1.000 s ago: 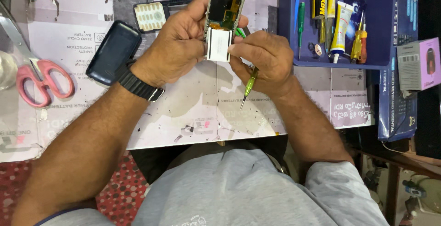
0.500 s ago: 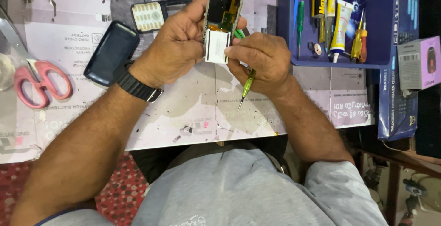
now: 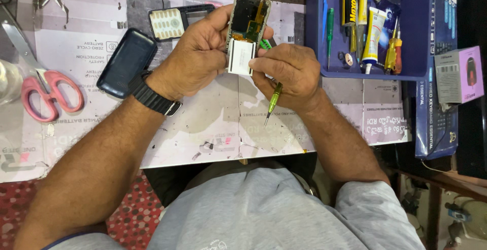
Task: The person cleans the internal components and housing of a disassembled mobile phone using a brush and a small tool.
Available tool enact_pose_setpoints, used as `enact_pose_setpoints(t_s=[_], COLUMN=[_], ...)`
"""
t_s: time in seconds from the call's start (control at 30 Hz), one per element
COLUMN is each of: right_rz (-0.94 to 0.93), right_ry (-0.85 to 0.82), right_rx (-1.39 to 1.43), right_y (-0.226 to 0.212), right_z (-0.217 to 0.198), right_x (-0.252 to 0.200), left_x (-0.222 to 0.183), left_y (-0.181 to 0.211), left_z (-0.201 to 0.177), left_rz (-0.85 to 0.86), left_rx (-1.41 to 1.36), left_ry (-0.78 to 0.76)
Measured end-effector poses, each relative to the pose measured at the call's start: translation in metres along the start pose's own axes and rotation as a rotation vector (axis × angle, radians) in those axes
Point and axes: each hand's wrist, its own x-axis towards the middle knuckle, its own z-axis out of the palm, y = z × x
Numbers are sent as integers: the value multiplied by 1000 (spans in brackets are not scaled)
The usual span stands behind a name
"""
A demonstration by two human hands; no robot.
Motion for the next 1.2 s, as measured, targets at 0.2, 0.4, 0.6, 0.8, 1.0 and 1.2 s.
enact_pose_setpoints(t_s=[0.2,0.4,0.6,0.8,1.0,1.2], right_rz=[-10,-11,-16,6,498,778], right_ry=[-6,-8,1,95,168,-602], right_rx=[-14,-2,6,108,521,-169], right_y=[-1,-1,0,5,-2,-52], right_z=[-3,-3,0,-2,-20,-47], right_x=[0,0,-2,-9,-4,6], left_x=[-1,-2,-1,-1,-2,-2], left_y=[0,-1,3,17,9,-10], left_z=[-1,-1,2,5,2,1], left_rz=[12,23,8,-65,-154,-40], left_rx=[9,-25,-113,-411,-132,417], left_ry=[-18,-36,-41,19,313,311])
